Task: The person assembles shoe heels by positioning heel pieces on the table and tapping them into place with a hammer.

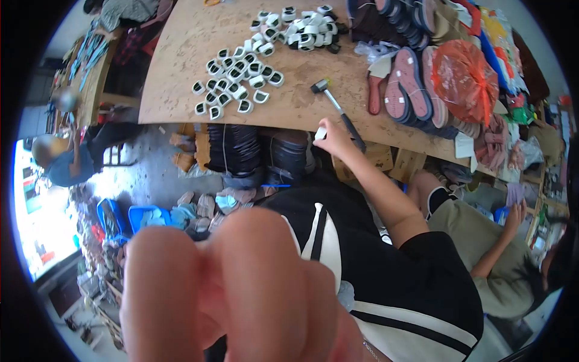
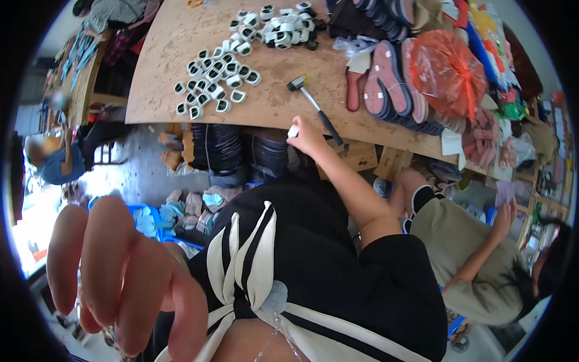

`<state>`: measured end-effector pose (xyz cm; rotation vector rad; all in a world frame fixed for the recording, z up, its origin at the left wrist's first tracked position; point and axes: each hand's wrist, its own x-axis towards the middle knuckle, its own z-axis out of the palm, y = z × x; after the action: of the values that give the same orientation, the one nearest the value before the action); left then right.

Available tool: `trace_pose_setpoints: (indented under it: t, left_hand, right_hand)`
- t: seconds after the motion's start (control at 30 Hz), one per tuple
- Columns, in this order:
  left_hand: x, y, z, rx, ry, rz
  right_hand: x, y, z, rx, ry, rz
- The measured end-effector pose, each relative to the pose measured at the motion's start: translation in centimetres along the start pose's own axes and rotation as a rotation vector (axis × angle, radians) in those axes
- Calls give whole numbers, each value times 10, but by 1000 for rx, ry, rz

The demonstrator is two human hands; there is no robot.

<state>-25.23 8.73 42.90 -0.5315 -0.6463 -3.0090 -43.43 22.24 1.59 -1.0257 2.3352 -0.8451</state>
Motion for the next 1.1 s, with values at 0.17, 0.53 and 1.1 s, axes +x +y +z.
trace_pose_setpoints:
  t: [0.17,0.53,1.1]
  left_hand:
    - [3,-16,-3,-61,163,149]
    - [-8,-17,54,-257,657,452]
    - [-37,39,-54,-309,98,437]
  right_hand:
    - [63,-4,13,-30,-45,-30]
    - [154,-21,80,-172,-48,68]
    - [183,-38,118,693,5,194]
